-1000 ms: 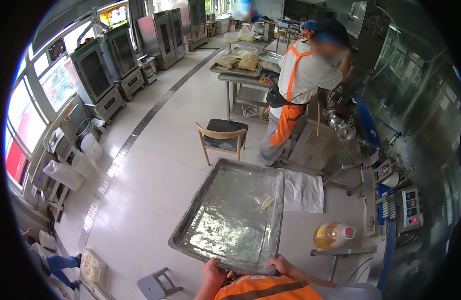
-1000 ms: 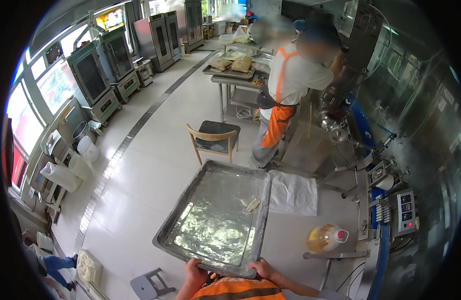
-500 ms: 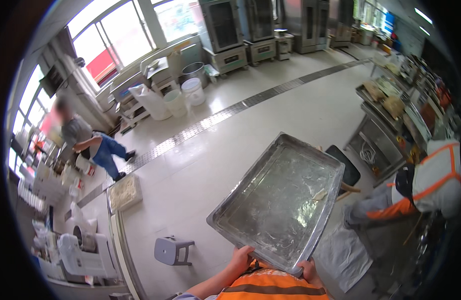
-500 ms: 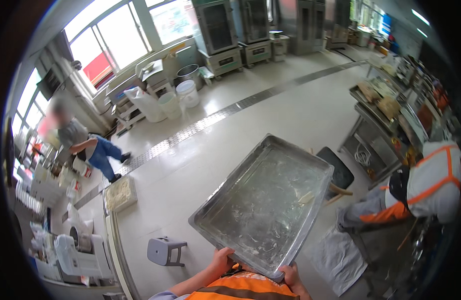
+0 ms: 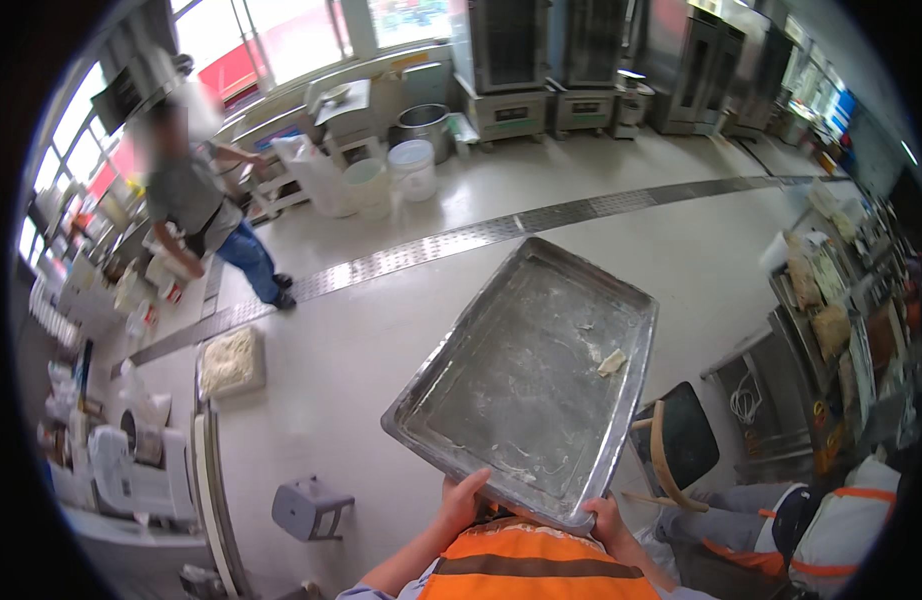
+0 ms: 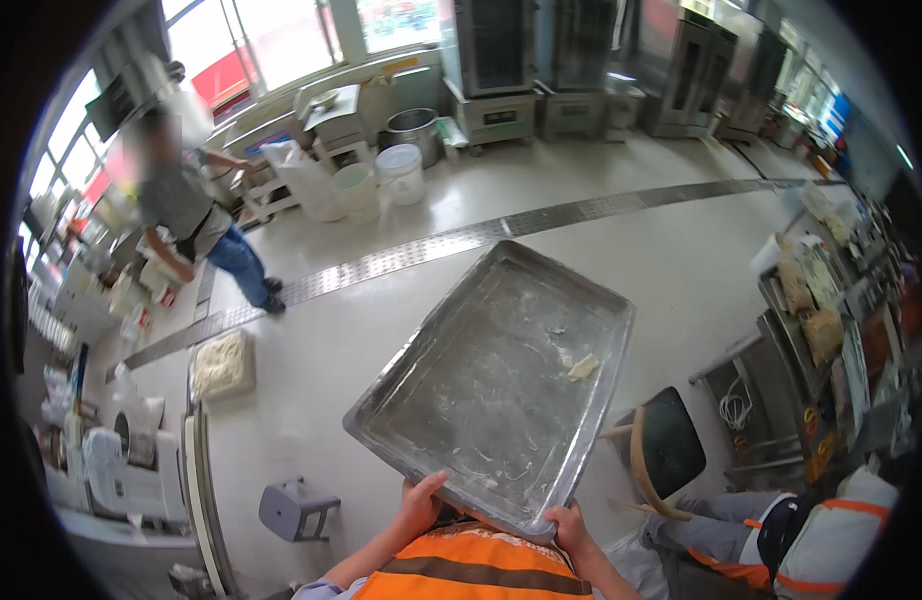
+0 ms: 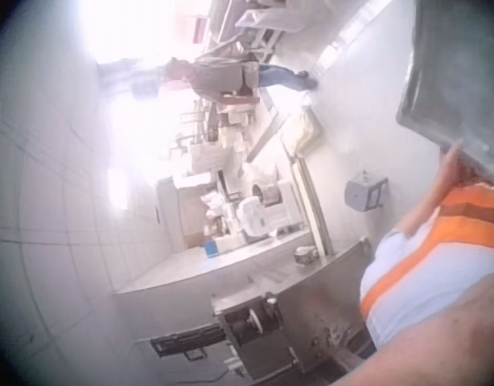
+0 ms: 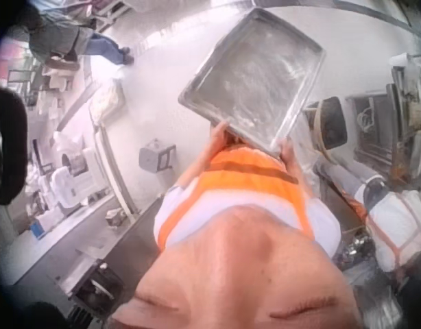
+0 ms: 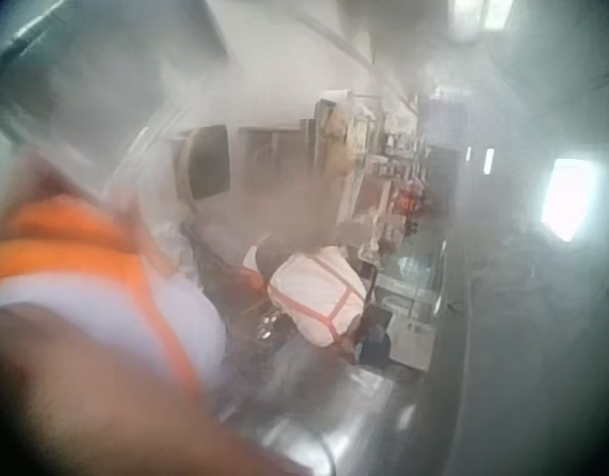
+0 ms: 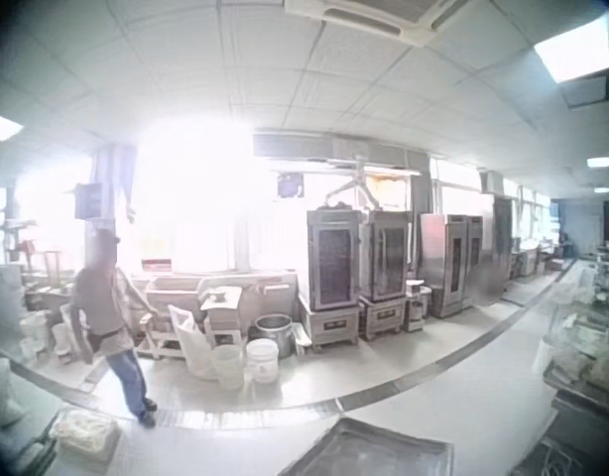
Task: The person places round dough pieces onto a conveyor belt, folds them into dumpling shapes, and collects them on a metal tray. The person repeats this process continuously while another worker operates nearby equipment.
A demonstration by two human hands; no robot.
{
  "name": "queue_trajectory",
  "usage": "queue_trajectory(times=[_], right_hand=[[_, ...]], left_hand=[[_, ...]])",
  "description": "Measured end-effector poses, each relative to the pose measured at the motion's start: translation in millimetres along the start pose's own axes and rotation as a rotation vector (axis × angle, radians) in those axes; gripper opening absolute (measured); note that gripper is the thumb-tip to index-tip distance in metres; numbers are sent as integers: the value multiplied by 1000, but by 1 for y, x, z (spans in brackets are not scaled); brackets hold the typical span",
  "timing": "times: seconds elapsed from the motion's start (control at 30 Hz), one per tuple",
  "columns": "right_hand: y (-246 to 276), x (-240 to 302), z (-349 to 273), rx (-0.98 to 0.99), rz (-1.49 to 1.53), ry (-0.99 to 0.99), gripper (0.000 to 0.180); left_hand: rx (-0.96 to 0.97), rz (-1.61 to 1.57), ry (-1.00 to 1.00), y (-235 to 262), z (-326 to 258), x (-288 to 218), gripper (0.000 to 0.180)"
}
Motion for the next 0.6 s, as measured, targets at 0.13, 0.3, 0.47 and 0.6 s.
queue_trajectory(times=[0.13,0.3,0.47,0.6], right_hand=[[-7,32,62,-155,-50,121,44],[-23,81,88,-403,226,194,28],[-3,102,123,-482,222,219,21],[28,133,178,-617,309,379,24]], left_hand=[[168,-160,76,-47,104,-53,36],[307,-33,170,-91,240,-83,39],[409,131,255,-153,342,-108,46],[413,246,323,-220,408,-89,52]])
Point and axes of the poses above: each hand's wrist, its own z-axis towards the middle knuckle, its own y-axis out of the back of the hand, x = y × z, the point moved 2 cm from there along z, towards the middle knuckle, and after that the axes turned 3 degrees about -z, right-handed, at the moved point
